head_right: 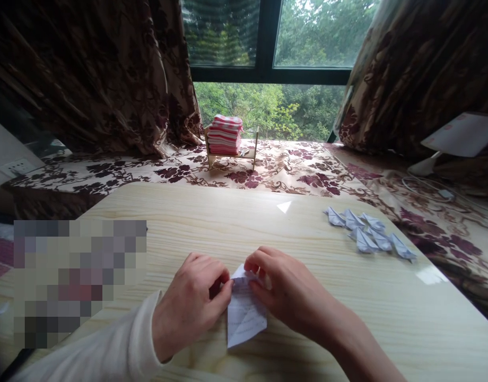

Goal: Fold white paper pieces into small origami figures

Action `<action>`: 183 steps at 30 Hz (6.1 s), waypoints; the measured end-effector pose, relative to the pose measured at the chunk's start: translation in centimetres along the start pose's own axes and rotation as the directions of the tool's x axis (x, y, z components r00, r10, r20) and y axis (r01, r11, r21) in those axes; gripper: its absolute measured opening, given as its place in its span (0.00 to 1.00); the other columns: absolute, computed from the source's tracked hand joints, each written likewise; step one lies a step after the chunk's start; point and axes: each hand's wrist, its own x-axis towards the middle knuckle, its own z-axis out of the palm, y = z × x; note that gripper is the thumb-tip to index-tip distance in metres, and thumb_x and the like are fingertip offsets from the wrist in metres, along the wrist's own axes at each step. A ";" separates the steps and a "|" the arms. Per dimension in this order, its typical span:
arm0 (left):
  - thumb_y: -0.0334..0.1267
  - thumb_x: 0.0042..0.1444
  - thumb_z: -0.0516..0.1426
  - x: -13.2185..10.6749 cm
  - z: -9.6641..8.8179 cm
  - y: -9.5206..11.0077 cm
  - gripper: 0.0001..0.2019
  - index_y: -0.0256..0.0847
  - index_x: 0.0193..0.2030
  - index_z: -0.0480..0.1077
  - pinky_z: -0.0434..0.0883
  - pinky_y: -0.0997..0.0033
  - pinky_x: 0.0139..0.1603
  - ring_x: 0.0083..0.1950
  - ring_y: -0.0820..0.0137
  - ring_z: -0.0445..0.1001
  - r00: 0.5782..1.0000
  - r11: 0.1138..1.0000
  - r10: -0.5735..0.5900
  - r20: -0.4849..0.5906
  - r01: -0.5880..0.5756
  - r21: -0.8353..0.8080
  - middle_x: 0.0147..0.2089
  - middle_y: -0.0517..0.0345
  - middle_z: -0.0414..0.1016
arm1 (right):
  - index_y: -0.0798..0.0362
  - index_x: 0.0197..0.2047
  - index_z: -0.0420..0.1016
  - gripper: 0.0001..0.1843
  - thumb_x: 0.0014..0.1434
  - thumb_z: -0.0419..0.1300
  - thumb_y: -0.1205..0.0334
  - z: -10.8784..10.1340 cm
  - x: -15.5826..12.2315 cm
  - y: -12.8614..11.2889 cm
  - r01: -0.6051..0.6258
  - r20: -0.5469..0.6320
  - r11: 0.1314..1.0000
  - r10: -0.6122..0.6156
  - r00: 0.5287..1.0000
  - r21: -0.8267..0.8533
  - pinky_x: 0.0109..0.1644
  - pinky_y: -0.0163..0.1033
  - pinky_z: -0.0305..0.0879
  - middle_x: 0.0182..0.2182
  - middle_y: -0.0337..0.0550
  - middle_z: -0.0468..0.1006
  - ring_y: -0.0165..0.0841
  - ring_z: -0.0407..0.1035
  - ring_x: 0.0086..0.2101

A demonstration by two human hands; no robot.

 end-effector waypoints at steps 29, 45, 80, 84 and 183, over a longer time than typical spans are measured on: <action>0.37 0.63 0.48 -2.4 0.5 2.0 0.19 0.32 0.56 0.68 0.60 0.53 0.49 0.33 0.64 0.70 0.963 0.934 0.269 -0.024 -0.254 0.251 0.31 0.53 0.75 | 0.53 0.36 0.76 0.10 0.58 0.53 0.67 -1.6 0.2 0.1 -0.173 0.094 0.977 0.162 0.982 0.123 0.34 0.33 0.61 0.32 0.40 0.78 0.30 0.68 0.31; 0.35 0.60 0.52 -2.1 0.5 2.2 0.12 0.37 0.46 0.72 0.63 0.53 0.47 0.32 0.64 0.70 0.982 0.950 0.174 0.072 -0.187 0.251 0.29 0.56 0.74 | 0.49 0.43 0.79 0.17 0.58 0.52 0.73 -1.1 0.0 -0.4 -0.006 0.058 0.989 -0.002 0.998 0.145 0.36 0.32 0.63 0.38 0.43 0.75 0.29 0.70 0.33; 0.35 0.57 0.53 -2.5 0.4 2.4 0.10 0.35 0.40 0.73 0.64 0.52 0.46 0.31 0.63 0.69 0.975 0.930 0.218 0.034 -0.218 0.295 0.28 0.55 0.74 | 0.51 0.43 0.77 0.16 0.58 0.52 0.73 -1.0 -0.1 -1.2 0.018 0.114 0.999 -0.015 0.993 -0.031 0.34 0.32 0.63 0.33 0.44 0.75 0.30 0.70 0.30; 0.34 0.57 0.53 -2.7 0.4 2.3 0.09 0.35 0.39 0.73 0.63 0.53 0.47 0.31 0.63 0.69 0.974 0.929 0.226 0.014 -0.220 0.297 0.29 0.55 0.74 | 0.50 0.42 0.77 0.18 0.57 0.51 0.76 -0.8 -0.7 -1.8 0.045 0.137 0.998 -0.037 0.990 -0.053 0.35 0.32 0.63 0.33 0.43 0.74 0.30 0.70 0.31; 0.32 0.60 0.52 -1.1 -1.3 -0.6 0.08 0.40 0.39 0.73 0.59 0.52 0.57 0.31 0.68 0.67 0.925 0.878 0.381 0.002 -0.363 0.312 0.24 0.63 0.71 | 0.57 0.54 0.68 0.23 0.54 0.53 0.75 2.7 -5.1 -0.5 0.217 -0.011 0.711 -0.301 0.954 -0.669 0.29 0.37 0.64 0.32 0.44 0.74 0.35 0.68 0.29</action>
